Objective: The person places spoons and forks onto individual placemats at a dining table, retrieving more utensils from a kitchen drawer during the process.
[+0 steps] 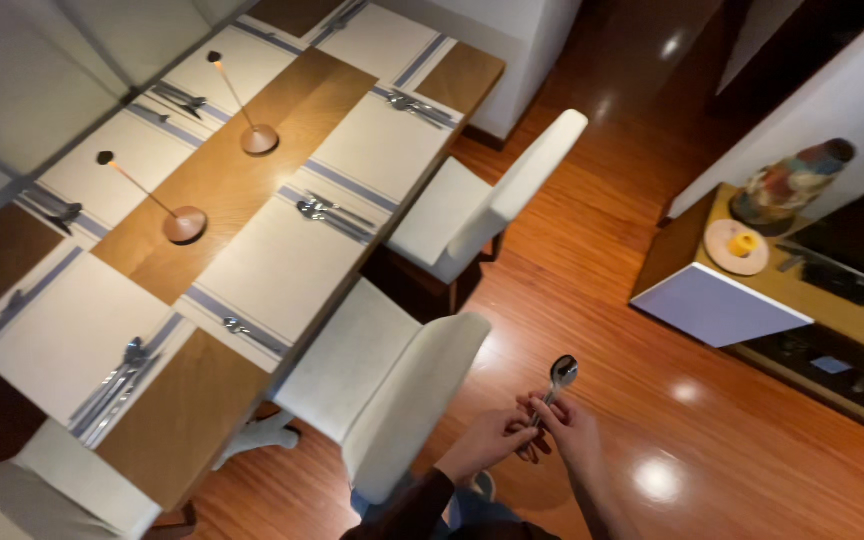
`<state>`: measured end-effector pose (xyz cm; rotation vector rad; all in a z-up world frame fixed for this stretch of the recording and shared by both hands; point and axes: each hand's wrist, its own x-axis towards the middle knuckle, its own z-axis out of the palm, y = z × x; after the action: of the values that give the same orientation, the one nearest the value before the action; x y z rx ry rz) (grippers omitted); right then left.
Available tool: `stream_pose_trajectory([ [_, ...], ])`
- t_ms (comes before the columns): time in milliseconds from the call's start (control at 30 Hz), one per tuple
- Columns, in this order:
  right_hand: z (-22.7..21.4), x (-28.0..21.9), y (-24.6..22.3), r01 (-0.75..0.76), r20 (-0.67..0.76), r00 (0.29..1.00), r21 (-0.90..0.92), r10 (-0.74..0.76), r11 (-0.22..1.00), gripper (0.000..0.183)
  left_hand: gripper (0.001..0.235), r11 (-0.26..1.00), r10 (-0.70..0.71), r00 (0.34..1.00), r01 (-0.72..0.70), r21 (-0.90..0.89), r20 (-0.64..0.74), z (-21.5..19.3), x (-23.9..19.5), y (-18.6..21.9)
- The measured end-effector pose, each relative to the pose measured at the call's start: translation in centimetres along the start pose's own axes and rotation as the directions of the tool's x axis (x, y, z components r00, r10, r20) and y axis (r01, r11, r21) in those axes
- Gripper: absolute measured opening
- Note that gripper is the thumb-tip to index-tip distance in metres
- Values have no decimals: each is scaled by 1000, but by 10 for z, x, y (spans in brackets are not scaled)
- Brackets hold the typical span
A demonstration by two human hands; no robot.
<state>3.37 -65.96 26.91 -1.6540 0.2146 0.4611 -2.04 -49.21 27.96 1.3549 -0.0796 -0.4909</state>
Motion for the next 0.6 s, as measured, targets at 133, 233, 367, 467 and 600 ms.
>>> stream_pose_trajectory([
  [133, -33, -22, -66, -30, 10, 1000, 1, 30, 1000, 31, 19, 993, -65, 997, 61, -101, -41, 33, 37, 20],
  [233, -51, -12, -68, -5, 48, 999, -106, 11, 994, 35, 12, 991, -16, 999, 11, -130, -40, 39, 55, 36],
  [367, -74, 16, -61, -9, 74, 997, -29, 11, 1000, 32, 19, 989, -87, 996, 83, -123, -24, 39, 84, 47],
  [467, -94, 45, -70, -27, 56, 998, -34, 29, 999, 33, 18, 985, -88, 996, 83, -152, -27, 36, 122, 44],
  [600, -125, 117, -68, 12, -40, 999, 10, -12, 1000, 25, 17, 999, -43, 994, 43, -2, -98, 16, 191, 41],
])
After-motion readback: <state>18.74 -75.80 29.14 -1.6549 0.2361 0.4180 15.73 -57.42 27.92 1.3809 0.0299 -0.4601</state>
